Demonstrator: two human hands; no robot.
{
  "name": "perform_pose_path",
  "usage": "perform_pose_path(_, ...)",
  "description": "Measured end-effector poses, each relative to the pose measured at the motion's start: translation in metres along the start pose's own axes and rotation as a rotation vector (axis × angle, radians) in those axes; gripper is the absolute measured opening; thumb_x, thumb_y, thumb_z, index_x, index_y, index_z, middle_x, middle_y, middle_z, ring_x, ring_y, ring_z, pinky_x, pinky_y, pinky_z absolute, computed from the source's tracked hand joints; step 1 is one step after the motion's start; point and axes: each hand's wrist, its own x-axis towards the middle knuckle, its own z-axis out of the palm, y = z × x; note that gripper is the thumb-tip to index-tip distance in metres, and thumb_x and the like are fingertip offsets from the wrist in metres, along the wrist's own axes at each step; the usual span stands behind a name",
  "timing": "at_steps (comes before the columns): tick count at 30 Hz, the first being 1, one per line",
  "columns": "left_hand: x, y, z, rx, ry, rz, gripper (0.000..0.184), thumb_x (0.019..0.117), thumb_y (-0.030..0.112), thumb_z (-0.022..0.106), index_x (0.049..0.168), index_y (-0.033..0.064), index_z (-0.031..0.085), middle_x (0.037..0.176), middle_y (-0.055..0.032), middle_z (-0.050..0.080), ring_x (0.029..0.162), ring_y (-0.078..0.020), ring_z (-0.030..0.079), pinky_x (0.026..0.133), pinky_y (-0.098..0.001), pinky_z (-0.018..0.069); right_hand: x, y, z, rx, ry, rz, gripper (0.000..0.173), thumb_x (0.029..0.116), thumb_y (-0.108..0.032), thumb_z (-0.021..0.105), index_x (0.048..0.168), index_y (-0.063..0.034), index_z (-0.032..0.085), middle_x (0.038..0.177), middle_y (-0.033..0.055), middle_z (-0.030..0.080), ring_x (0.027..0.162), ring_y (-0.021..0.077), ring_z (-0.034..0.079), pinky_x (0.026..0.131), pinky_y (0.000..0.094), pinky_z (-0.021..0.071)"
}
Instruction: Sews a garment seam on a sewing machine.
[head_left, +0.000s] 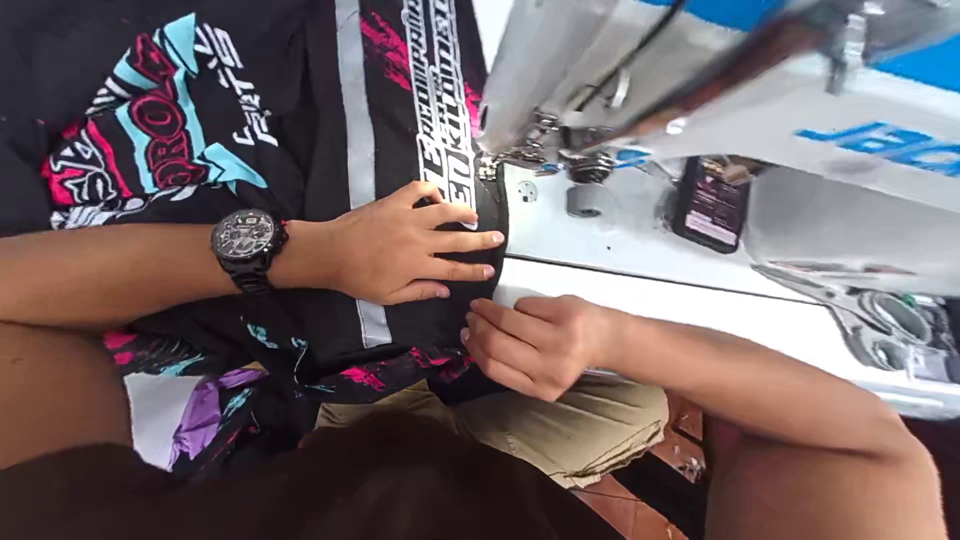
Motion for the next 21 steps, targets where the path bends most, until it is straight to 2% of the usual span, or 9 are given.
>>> perform_pose_path(6,-0.002,-0.001,0.002,0.011,0.061,-0.014,0.047,0.1090,0.040,0.033,0.143,0.0273,0.063,0.154,-0.0015,0.054,0.142,-0.0270,0.046,0.107,-0.0484,0.0341,-0.001,-0.001,0.000,0.051,-0.034,0.058,0.019,0.1024,0.002,0.047,0.101,0.0012,0.066,0.097,0.0142,0.075,0.089,0.0254,0.073,0.058,0.0310,0.0521)
perform_pose_path(11,0.002,-0.011,0.001,-0.039,0.062,-0.024,0.045,0.1074,0.045,0.037,0.142,0.0328,0.063,0.154,-0.0005,0.053,0.144,-0.0277,0.043,0.111,-0.0515,0.0321,-0.002,0.004,-0.001,0.061,-0.050,0.104,0.019,0.1020,0.002,0.047,0.099,0.0013,0.066,0.096,0.0145,0.074,0.088,0.0266,0.073,0.058,0.0317,0.0514)
perform_pose_path(14,0.004,-0.020,-0.002,-0.023,0.064,-0.043,0.045,0.1078,0.044,0.037,0.142,0.0322,0.063,0.155,-0.0004,0.052,0.146,-0.0289,0.041,0.113,-0.0526,0.0310,-0.003,0.011,-0.002,0.030,-0.072,0.112,0.019,0.1024,0.003,0.047,0.100,0.0027,0.066,0.098,0.0168,0.075,0.090,0.0291,0.073,0.057,0.0337,0.0520)
perform_pose_path(16,0.006,-0.027,-0.005,-0.020,0.073,-0.031,0.044,0.1076,0.043,0.039,0.138,0.0301,0.067,0.151,-0.0013,0.057,0.143,-0.0302,0.044,0.112,-0.0531,0.0320,-0.005,0.018,-0.002,0.018,-0.092,0.132,0.019,0.1027,0.003,0.046,0.101,0.0030,0.065,0.099,0.0177,0.075,0.092,0.0305,0.074,0.059,0.0353,0.0538)
perform_pose_path(18,0.006,-0.034,-0.007,-0.008,0.085,0.032,0.041,0.1079,0.037,0.041,0.134,0.0256,0.071,0.146,-0.0022,0.061,0.140,-0.0298,0.048,0.112,-0.0511,0.0331,-0.005,0.024,-0.002,0.003,-0.109,0.151,0.020,0.1029,0.004,0.045,0.101,0.0036,0.065,0.100,0.0182,0.075,0.094,0.0313,0.074,0.062,0.0362,0.0557)
perform_pose_path(19,0.006,-0.036,-0.008,0.001,0.095,0.075,0.040,0.1080,0.031,0.042,0.132,0.0212,0.072,0.144,-0.0028,0.063,0.138,-0.0287,0.051,0.112,-0.0482,0.0347,-0.005,0.025,-0.002,-0.011,-0.120,0.163,0.021,0.1033,0.003,0.045,0.101,0.0037,0.065,0.102,0.0181,0.075,0.096,0.0313,0.074,0.064,0.0365,0.0571)
perform_pose_path(21,0.008,-0.029,-0.009,0.009,0.111,0.119,0.038,0.1068,0.017,0.042,0.129,0.0083,0.072,0.139,-0.0093,0.066,0.133,-0.0297,0.056,0.110,-0.0449,0.0417,-0.006,0.027,-0.001,-0.015,-0.129,0.198,0.022,0.1038,0.002,0.045,0.101,0.0038,0.067,0.103,0.0179,0.075,0.099,0.0311,0.074,0.063,0.0360,0.0572)
